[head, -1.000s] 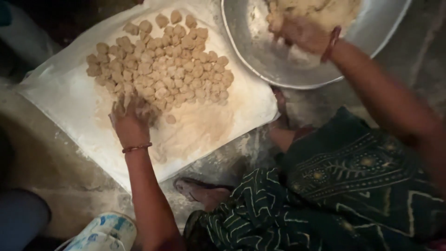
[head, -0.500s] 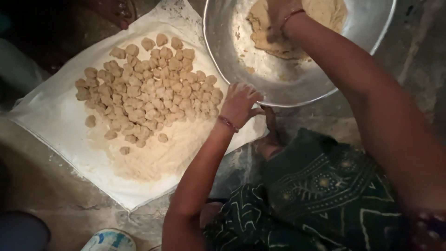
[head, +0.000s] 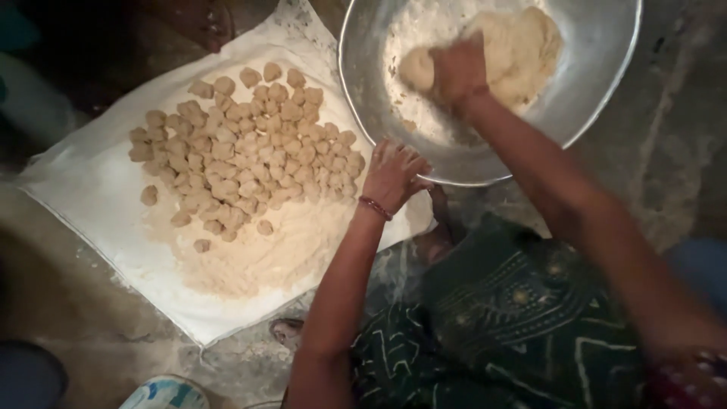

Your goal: The person manipulates pieces of dough by hand on a white cloth, rolling them into balls and occasionally placing them in a large metal bowl.

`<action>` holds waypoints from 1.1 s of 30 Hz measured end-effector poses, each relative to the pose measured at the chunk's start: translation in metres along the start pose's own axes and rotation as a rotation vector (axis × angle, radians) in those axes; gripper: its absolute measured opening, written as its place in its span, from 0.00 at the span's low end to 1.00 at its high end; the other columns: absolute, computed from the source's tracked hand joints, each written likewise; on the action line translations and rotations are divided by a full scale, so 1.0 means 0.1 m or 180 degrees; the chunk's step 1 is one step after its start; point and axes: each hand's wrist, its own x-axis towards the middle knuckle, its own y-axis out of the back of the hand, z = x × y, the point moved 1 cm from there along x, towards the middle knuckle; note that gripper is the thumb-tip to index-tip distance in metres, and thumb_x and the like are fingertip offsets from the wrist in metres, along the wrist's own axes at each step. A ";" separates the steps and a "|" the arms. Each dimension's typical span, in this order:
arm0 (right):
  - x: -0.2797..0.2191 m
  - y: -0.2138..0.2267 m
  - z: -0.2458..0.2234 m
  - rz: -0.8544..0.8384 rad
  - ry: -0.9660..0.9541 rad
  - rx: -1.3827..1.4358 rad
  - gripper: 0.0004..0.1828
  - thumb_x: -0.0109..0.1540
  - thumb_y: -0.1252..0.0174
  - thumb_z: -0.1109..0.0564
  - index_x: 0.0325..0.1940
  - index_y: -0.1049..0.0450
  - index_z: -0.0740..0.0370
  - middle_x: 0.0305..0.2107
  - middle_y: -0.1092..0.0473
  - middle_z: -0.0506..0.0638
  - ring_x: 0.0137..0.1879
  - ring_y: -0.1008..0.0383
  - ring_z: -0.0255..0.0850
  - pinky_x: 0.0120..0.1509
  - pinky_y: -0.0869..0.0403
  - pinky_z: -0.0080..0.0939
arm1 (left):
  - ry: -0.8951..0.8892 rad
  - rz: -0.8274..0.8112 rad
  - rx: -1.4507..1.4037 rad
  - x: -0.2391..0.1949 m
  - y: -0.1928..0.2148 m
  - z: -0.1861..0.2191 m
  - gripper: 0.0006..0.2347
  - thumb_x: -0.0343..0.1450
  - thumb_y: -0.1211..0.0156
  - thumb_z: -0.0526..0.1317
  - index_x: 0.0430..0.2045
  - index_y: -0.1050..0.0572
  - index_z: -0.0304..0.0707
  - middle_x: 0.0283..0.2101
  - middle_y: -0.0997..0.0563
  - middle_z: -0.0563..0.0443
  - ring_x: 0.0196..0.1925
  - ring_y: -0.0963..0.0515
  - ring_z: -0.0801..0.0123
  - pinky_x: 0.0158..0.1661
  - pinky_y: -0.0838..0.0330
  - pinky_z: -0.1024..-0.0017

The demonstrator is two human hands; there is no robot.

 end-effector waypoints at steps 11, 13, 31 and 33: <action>-1.26 0.59 -0.35 0.0131 0.0929 -0.0503 0.28 0.55 0.42 0.53 0.61 0.30 0.56 0.57 0.29 0.56 0.67 0.37 0.51 0.70 0.44 0.60 | -0.0068 0.0068 -0.0081 -0.05 -0.03 -0.01 0.16 0.65 0.35 0.55 0.42 0.20 0.53 0.48 0.23 0.54 0.59 0.28 0.59 0.67 0.49 0.45; -1.14 0.48 -0.34 0.0555 0.1017 -0.0789 0.35 0.52 0.44 0.51 0.64 0.31 0.61 0.61 0.31 0.59 0.71 0.40 0.51 0.73 0.49 0.60 | 0.0014 -0.0002 -0.0184 -0.07 0.00 -0.04 0.15 0.67 0.35 0.55 0.41 0.21 0.52 0.47 0.23 0.55 0.60 0.28 0.57 0.69 0.46 0.49; -0.16 -0.60 -0.06 -0.0384 0.0708 -0.0102 0.21 0.61 0.40 0.45 0.52 0.23 0.60 0.47 0.26 0.60 0.58 0.28 0.53 0.73 0.41 0.56 | 0.1229 0.0860 -0.0329 0.54 -0.44 0.11 0.34 0.70 0.48 0.34 0.76 0.49 0.49 0.77 0.39 0.49 0.81 0.41 0.60 0.78 0.62 0.43; -0.23 -0.88 0.26 0.0439 0.0953 0.0232 0.26 0.63 0.41 0.44 0.59 0.25 0.63 0.52 0.28 0.63 0.60 0.31 0.56 0.74 0.41 0.58 | 0.0903 0.0791 0.0751 0.82 -0.52 0.13 0.32 0.74 0.49 0.35 0.76 0.50 0.54 0.78 0.41 0.48 0.82 0.47 0.56 0.77 0.61 0.48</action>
